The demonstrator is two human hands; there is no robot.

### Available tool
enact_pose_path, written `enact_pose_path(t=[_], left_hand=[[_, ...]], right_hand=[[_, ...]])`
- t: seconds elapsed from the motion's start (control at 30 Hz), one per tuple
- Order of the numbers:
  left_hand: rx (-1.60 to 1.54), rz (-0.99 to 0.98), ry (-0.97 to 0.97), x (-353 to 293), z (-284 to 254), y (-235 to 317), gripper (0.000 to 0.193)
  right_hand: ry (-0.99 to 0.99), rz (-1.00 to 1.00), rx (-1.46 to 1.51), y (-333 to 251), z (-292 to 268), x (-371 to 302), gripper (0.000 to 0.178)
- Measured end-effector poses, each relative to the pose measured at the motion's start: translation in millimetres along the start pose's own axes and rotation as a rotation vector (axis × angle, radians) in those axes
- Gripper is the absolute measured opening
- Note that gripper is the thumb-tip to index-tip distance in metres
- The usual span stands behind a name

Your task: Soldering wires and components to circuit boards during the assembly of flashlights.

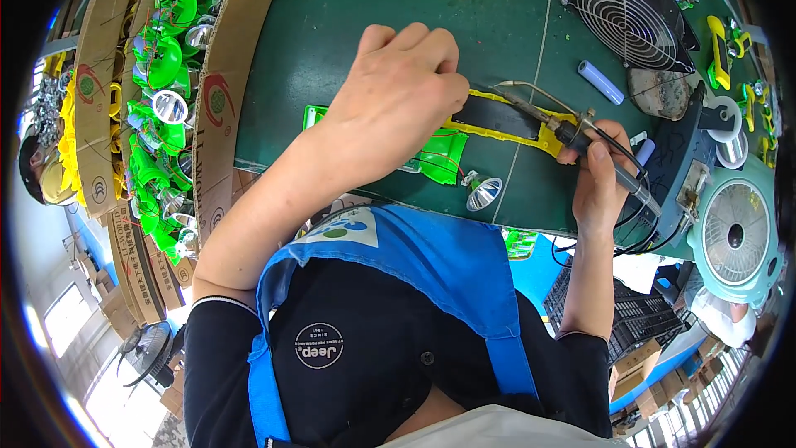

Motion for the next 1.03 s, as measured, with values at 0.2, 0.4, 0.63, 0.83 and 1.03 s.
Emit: enact_pose_path(t=[0.2, 0.4, 0.63, 0.83, 1.03], left_hand=[[-0.104, -0.092, 0.110, -26, -11, 13, 0.024], [-0.032, 0.072, 0.188, -32, 6, 25, 0.018], [-0.004, 0.147, 0.302, -23, 9, 39, 0.014], [0.061, -0.053, 0.199, -21, 19, 24, 0.010], [0.138, -0.107, -0.108, -7, 24, 26, 0.009]], right_hand=[[0.097, -0.209, -0.027, -7, -2, -6, 0.035], [0.204, -0.392, -0.021, -11, 0, 3, 0.031], [0.088, -0.293, 0.300, 7, 67, -6, 0.026], [-0.006, -0.182, 0.372, 4, 28, -5, 0.032], [-0.248, 0.106, -0.060, -7, -13, 10, 0.035]])
Point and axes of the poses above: each hand's wrist, its own x-axis towards the middle knuckle, its own z-axis out of the palm, y = z × x, the point moved 6 cm from there along x, towards the middle knuckle, and after that the axes turned 5 degrees about -x, right-handed, at the moved point
